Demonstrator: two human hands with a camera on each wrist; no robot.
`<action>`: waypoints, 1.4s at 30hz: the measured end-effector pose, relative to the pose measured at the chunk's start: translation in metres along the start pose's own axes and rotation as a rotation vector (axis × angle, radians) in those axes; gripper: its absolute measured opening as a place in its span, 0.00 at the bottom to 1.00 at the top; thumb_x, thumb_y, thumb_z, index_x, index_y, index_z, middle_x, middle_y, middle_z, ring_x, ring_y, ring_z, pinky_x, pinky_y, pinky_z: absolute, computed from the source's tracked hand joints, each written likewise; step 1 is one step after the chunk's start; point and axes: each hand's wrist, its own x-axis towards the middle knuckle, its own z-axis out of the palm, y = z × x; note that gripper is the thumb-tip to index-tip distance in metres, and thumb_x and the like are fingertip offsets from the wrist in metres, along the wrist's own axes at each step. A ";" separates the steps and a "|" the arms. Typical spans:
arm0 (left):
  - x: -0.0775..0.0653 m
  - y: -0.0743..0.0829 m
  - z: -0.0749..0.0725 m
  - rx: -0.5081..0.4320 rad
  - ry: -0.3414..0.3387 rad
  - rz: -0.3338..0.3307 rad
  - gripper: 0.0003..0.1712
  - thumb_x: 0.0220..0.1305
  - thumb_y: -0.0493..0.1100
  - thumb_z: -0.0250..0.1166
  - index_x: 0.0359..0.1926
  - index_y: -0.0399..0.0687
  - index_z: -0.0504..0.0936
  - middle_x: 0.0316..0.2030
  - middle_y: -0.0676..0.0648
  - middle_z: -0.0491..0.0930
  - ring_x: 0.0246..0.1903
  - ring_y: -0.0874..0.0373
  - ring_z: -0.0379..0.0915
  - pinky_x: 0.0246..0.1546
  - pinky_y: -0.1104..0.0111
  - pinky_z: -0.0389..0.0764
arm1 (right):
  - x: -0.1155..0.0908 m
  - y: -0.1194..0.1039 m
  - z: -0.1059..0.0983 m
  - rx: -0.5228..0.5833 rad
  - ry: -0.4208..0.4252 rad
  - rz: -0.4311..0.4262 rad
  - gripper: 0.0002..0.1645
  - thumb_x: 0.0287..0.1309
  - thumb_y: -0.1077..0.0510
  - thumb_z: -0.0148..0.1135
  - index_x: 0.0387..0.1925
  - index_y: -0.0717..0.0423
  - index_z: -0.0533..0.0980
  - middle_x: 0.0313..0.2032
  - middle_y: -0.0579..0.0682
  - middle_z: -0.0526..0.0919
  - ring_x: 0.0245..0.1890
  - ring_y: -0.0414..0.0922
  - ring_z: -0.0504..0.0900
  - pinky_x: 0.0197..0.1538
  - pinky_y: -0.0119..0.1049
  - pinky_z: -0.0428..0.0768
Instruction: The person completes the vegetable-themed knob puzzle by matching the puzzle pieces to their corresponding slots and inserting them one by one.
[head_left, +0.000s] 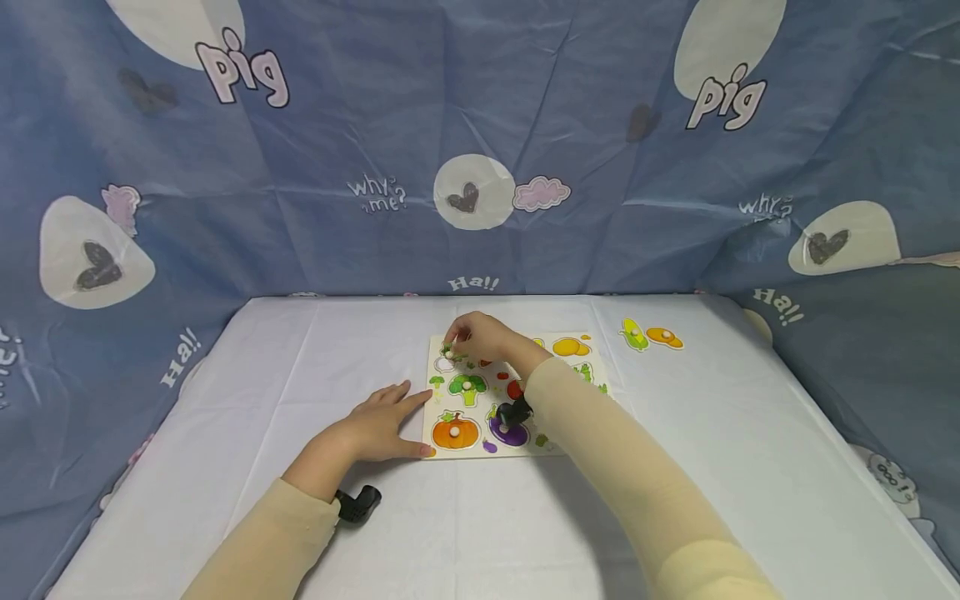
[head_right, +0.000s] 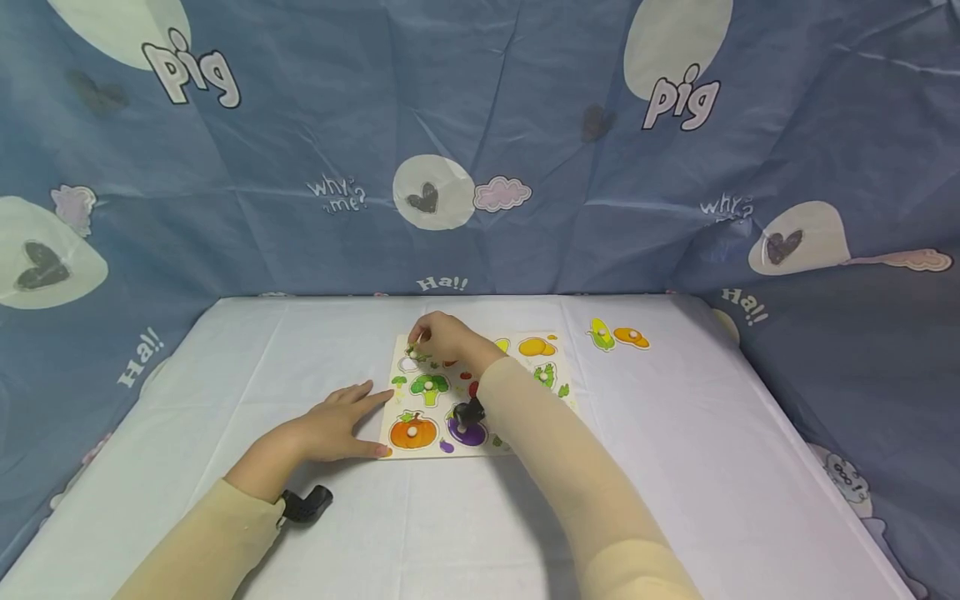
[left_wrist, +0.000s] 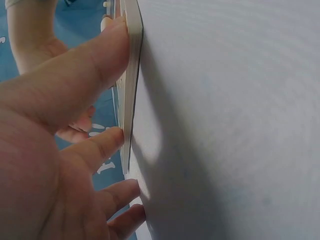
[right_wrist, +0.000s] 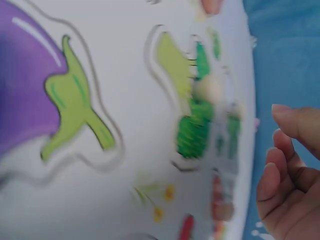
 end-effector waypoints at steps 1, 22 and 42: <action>0.000 0.000 0.000 0.001 -0.001 -0.002 0.57 0.52 0.71 0.71 0.77 0.57 0.60 0.77 0.34 0.50 0.74 0.33 0.45 0.67 0.34 0.55 | -0.002 -0.001 -0.003 -0.004 0.002 -0.010 0.08 0.68 0.60 0.63 0.46 0.57 0.82 0.34 0.49 0.79 0.32 0.43 0.74 0.35 0.31 0.75; -0.002 0.001 0.000 -0.010 0.014 0.008 0.57 0.51 0.69 0.72 0.77 0.55 0.60 0.76 0.34 0.50 0.74 0.32 0.45 0.66 0.34 0.54 | -0.063 0.014 -0.068 -0.038 0.009 0.010 0.12 0.67 0.60 0.64 0.49 0.60 0.80 0.37 0.53 0.79 0.35 0.47 0.75 0.42 0.38 0.76; 0.001 -0.002 0.002 -0.014 0.022 0.012 0.57 0.51 0.69 0.72 0.77 0.56 0.60 0.76 0.34 0.50 0.74 0.32 0.45 0.67 0.34 0.54 | -0.126 0.060 -0.117 -0.089 0.161 0.018 0.11 0.66 0.59 0.65 0.48 0.58 0.81 0.39 0.52 0.80 0.34 0.48 0.74 0.36 0.38 0.76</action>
